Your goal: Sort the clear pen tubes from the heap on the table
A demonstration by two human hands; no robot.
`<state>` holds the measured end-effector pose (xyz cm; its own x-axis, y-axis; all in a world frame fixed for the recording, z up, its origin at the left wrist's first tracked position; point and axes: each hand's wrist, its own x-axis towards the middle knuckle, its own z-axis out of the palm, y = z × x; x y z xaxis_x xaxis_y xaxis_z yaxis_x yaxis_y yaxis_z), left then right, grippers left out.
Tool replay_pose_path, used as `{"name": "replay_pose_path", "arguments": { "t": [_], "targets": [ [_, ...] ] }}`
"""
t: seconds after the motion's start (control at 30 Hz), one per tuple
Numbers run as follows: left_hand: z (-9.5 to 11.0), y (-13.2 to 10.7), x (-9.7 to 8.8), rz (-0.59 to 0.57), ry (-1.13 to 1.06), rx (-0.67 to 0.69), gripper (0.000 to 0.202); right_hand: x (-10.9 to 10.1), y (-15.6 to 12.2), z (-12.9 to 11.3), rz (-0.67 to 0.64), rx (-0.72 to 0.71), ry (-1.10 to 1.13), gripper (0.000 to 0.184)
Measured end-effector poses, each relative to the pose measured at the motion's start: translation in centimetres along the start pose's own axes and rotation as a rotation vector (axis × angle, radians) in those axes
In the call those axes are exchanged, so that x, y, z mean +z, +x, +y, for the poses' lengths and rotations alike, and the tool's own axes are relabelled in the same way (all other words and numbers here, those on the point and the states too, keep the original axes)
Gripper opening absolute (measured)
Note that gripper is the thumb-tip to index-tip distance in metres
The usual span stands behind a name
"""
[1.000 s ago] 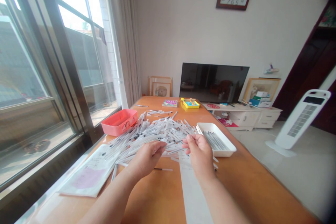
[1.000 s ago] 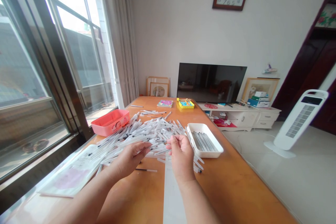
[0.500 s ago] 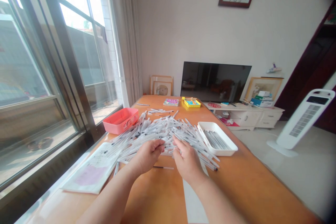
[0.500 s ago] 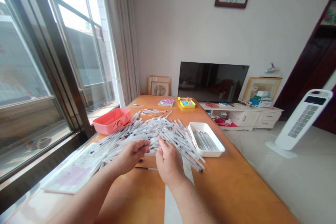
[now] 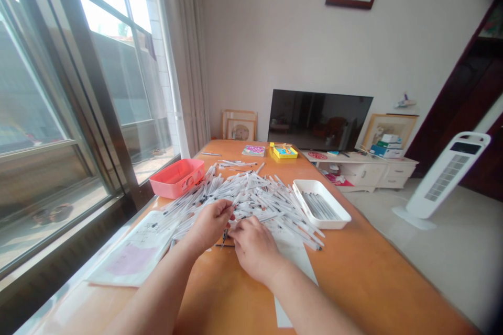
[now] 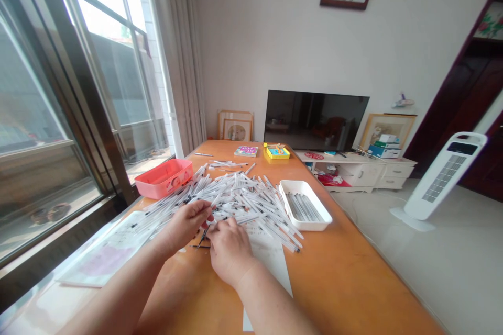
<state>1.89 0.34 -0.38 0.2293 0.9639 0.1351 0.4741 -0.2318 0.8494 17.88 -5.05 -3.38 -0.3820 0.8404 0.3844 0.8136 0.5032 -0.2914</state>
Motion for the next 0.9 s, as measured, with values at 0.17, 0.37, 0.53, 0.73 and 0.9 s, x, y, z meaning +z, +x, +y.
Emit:
{"name": "replay_pose_path", "arguments": {
  "t": [0.17, 0.37, 0.53, 0.73, 0.9],
  "targets": [
    [0.0, 0.1, 0.0, 0.023, 0.032, 0.02, 0.028, 0.7, 0.3, -0.5, -0.014, -0.035, -0.043, 0.02],
    [0.1, 0.0, 0.0, 0.05, 0.049, 0.06, 0.026, 1.3, 0.6, -0.6, 0.011, 0.07, -0.022, 0.012],
    [-0.2, 0.1, 0.2, 0.055, 0.055, 0.091, 0.025, 1.8, 0.8, -0.3, 0.015, 0.128, -0.041, 0.012],
    [-0.2, 0.2, 0.3, 0.052, 0.043, 0.076, 0.025, 2.4, 0.9, -0.2, 0.039, 0.127, -0.011, 0.011],
    [-0.3, 0.2, 0.2, 0.064, 0.035, 0.094, 0.025, 2.2, 1.1, 0.6, 0.095, 0.131, 0.017, 0.011]
  ]
}}
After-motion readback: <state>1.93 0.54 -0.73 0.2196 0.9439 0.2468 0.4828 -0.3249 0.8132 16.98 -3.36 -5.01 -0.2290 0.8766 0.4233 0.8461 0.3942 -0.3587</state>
